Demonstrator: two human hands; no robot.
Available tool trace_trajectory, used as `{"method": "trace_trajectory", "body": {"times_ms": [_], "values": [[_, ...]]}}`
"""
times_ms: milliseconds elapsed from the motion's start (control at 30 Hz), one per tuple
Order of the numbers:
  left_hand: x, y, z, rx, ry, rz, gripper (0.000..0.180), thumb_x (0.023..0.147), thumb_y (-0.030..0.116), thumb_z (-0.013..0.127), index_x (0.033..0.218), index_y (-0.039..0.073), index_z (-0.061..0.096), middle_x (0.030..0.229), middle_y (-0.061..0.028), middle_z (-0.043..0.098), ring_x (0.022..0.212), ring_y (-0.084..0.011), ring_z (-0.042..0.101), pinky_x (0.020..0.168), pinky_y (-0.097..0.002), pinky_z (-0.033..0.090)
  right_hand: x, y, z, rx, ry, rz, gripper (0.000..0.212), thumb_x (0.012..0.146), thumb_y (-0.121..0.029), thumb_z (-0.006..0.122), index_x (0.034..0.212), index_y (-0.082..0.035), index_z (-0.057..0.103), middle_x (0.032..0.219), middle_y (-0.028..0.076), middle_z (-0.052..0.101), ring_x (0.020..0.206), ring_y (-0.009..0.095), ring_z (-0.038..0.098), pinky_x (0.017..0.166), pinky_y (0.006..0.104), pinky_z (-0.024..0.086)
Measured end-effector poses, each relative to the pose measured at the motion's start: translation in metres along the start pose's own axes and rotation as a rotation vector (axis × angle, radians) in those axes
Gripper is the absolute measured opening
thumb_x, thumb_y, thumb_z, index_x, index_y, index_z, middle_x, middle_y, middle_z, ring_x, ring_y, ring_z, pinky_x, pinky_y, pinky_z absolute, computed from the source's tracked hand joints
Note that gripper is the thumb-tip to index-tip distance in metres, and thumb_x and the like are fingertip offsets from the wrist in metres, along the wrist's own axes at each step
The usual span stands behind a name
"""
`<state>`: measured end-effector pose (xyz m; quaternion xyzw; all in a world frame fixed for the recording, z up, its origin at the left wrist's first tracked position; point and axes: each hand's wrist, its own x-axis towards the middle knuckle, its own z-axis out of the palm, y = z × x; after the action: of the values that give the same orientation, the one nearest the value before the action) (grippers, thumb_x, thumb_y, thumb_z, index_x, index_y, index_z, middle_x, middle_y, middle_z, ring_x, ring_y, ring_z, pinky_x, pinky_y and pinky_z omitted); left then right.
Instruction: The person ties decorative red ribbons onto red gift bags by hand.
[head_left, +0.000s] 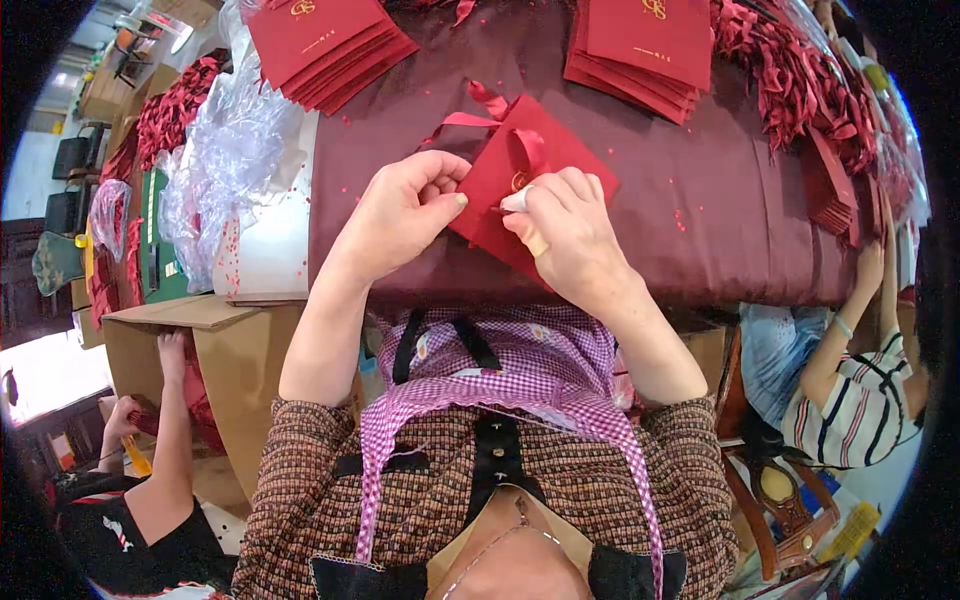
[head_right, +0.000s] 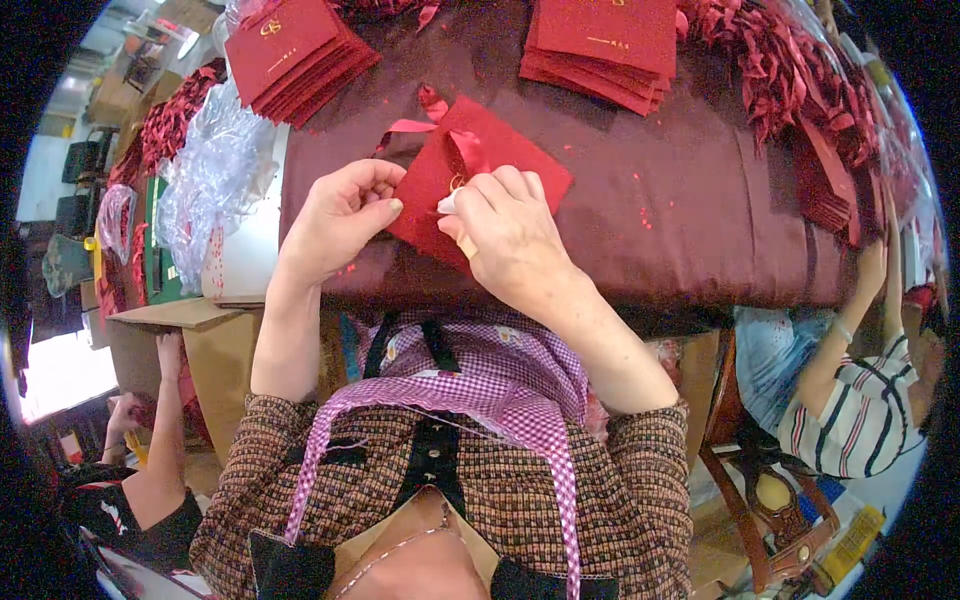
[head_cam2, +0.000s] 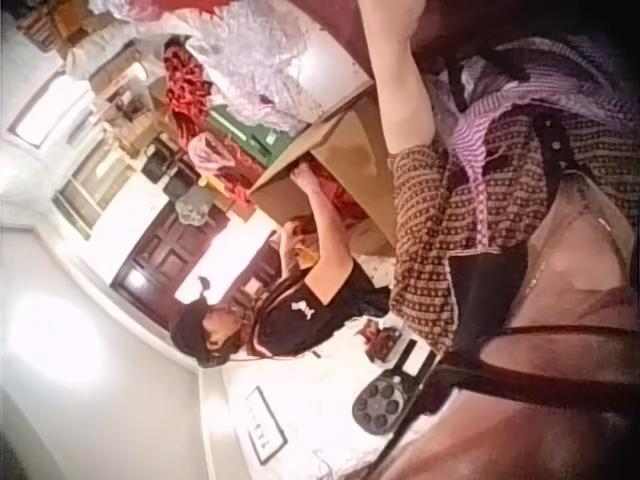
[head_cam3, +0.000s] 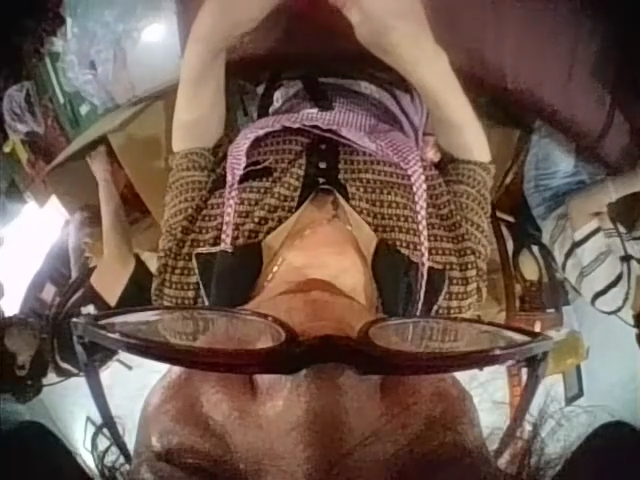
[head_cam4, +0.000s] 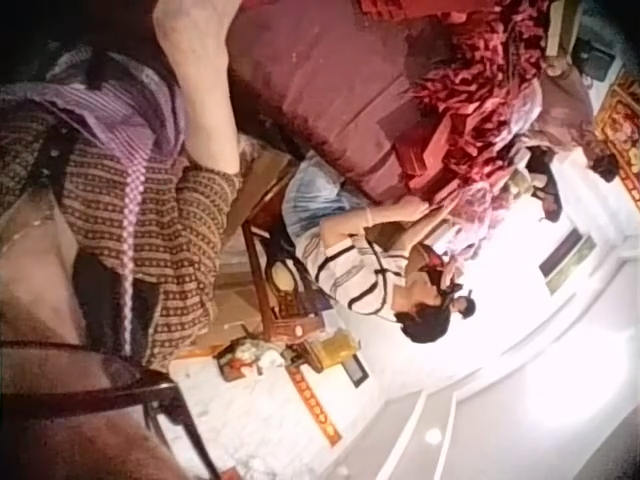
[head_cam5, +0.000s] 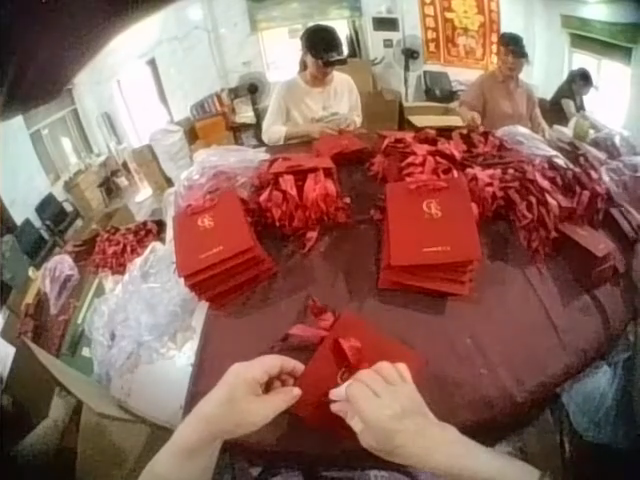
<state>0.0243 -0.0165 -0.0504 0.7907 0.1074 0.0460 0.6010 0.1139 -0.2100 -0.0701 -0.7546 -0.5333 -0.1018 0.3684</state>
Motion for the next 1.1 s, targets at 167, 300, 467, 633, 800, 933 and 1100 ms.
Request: {"method": "trace_trajectory", "body": {"times_ms": [167, 300, 467, 633, 800, 933, 1100], "values": [[-0.002, 0.001, 0.0, 0.001, 0.019, 0.02, 0.023, 0.08, 0.001, 0.065, 0.102, -0.003, 0.063, 0.078, 0.0006, 0.059, 0.071, -0.005, 0.051, 0.062, -0.0213, 0.044, 0.005, -0.003, 0.003, 0.013, 0.011, 0.034, 0.015, 0.077, -0.012, 0.069, 0.086, -0.006, 0.057, 0.082, 0.008, 0.056, 0.082, 0.028, 0.052, 0.075, 0.0393, 0.039], [-0.004, 0.01, 0.002, 0.012, 0.022, 0.054, 0.021, 0.08, 0.0, 0.064, 0.1, -0.003, 0.062, 0.079, 0.0002, 0.059, 0.07, -0.0054, 0.051, 0.063, -0.0214, 0.044, 0.01, -0.007, 0.0, 0.011, 0.019, 0.033, 0.015, 0.078, -0.012, 0.068, 0.085, -0.006, 0.058, 0.082, 0.008, 0.057, 0.082, 0.028, 0.052, 0.075, 0.0395, 0.039], [-0.007, 0.023, 0.005, 0.013, 0.013, 0.038, 0.018, 0.08, -0.001, 0.064, 0.098, -0.003, 0.062, 0.079, -0.0009, 0.06, 0.071, -0.0063, 0.053, 0.064, -0.022, 0.046, 0.014, -0.01, -0.003, -0.021, 0.016, 0.034, 0.014, 0.077, -0.013, 0.068, 0.082, -0.005, 0.058, 0.079, 0.009, 0.057, 0.081, 0.028, 0.053, 0.075, 0.0397, 0.039], [-0.008, 0.025, 0.011, 0.056, 0.059, 0.099, 0.018, 0.08, -0.002, 0.063, 0.098, -0.004, 0.062, 0.079, -0.0054, 0.062, 0.072, -0.0093, 0.056, 0.064, -0.0247, 0.047, 0.017, -0.011, -0.004, -0.065, 0.009, 0.027, 0.014, 0.077, -0.013, 0.067, 0.08, -0.005, 0.056, 0.079, 0.009, 0.057, 0.081, 0.028, 0.053, 0.074, 0.0401, 0.039], [-0.007, 0.025, 0.015, 0.153, 0.102, 0.142, 0.019, 0.079, -0.002, 0.062, 0.097, -0.005, 0.061, 0.081, -0.0101, 0.063, 0.071, -0.0142, 0.059, 0.064, -0.0279, 0.049, 0.023, -0.012, -0.005, -0.118, -0.004, 0.025, 0.013, 0.075, -0.012, 0.066, 0.078, -0.005, 0.055, 0.076, 0.01, 0.056, 0.08, 0.029, 0.053, 0.074, 0.0407, 0.04], [-0.006, 0.029, 0.022, 0.159, 0.116, 0.152, 0.016, 0.078, -0.003, 0.06, 0.094, -0.005, 0.062, 0.084, -0.0122, 0.063, 0.072, -0.0161, 0.061, 0.065, -0.0286, 0.049, 0.031, -0.018, -0.007, -0.245, -0.026, -0.023, 0.012, 0.074, -0.012, 0.065, 0.075, -0.005, 0.054, 0.073, 0.011, 0.056, 0.078, 0.03, 0.053, 0.074, 0.0417, 0.04], [-0.004, 0.028, 0.027, 0.165, 0.133, 0.177, 0.016, 0.08, -0.003, 0.058, 0.095, -0.006, 0.062, 0.086, -0.0136, 0.063, 0.075, -0.0174, 0.062, 0.067, -0.0283, 0.049, 0.033, -0.014, -0.013, -0.358, -0.065, -0.023, 0.012, 0.074, -0.012, 0.065, 0.073, -0.004, 0.055, 0.074, 0.012, 0.057, 0.079, 0.03, 0.054, 0.076, 0.042, 0.04]]}}
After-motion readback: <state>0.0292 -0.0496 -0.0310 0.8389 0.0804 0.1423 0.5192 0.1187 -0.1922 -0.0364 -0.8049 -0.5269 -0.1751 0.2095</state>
